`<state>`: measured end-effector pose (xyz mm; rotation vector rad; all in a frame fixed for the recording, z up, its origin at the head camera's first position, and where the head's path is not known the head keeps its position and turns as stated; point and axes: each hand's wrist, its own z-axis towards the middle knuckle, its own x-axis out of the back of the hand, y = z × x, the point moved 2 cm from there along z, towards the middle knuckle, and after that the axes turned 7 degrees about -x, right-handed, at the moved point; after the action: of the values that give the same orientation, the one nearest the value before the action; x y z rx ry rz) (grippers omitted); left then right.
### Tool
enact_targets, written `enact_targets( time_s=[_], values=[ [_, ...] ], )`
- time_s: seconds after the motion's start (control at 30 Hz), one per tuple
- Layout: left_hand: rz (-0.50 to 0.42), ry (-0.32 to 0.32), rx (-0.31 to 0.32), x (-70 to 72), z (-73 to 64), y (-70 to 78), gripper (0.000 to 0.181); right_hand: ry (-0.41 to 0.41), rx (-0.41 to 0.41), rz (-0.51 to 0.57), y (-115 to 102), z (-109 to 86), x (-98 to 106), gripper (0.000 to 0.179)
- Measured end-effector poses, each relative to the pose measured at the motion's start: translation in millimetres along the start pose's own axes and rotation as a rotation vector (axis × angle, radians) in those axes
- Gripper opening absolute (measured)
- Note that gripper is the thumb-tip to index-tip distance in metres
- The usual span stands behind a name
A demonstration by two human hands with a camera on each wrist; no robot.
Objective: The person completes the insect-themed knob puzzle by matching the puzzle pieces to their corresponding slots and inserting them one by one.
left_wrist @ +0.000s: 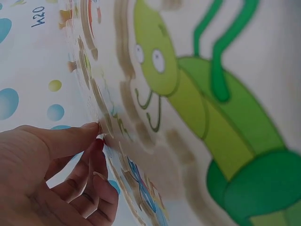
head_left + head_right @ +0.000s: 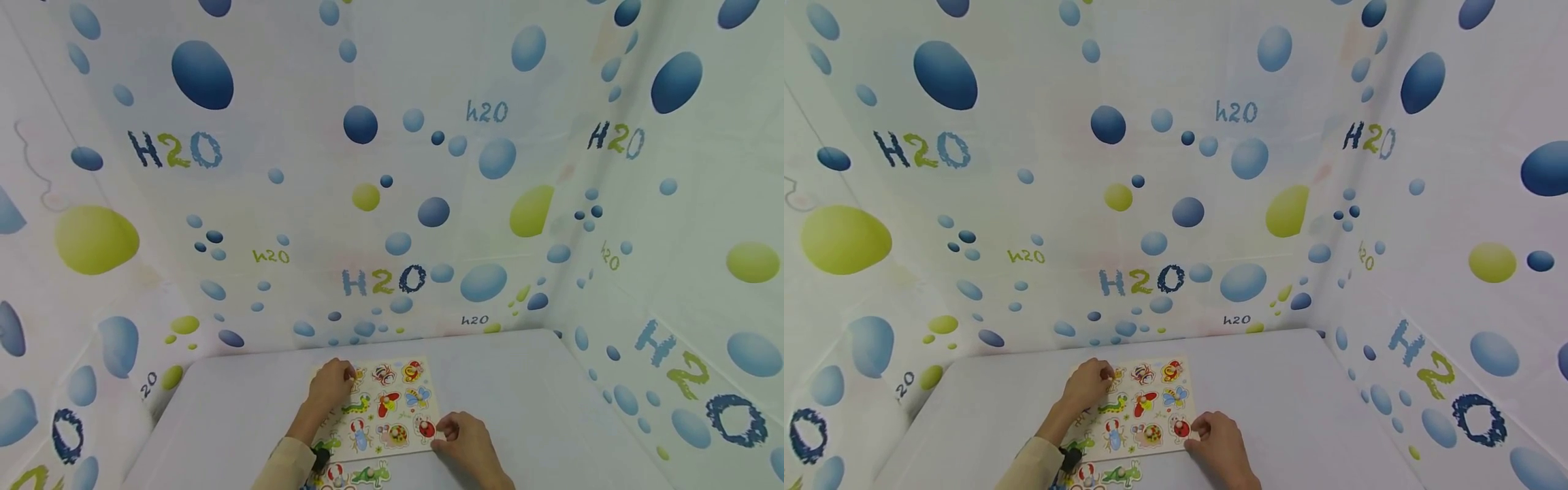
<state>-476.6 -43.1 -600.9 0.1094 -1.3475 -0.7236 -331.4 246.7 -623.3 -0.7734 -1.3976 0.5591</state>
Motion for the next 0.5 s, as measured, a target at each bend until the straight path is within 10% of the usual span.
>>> enact_targets(
  time_s=[0.5],
  values=[
    [-0.024, -0.061, -0.011, 5.3, -5.9, 4.7, 0.013, -0.006, -0.005, -0.017, 1.8, 1.1, -0.6, 0.027]
  ],
)
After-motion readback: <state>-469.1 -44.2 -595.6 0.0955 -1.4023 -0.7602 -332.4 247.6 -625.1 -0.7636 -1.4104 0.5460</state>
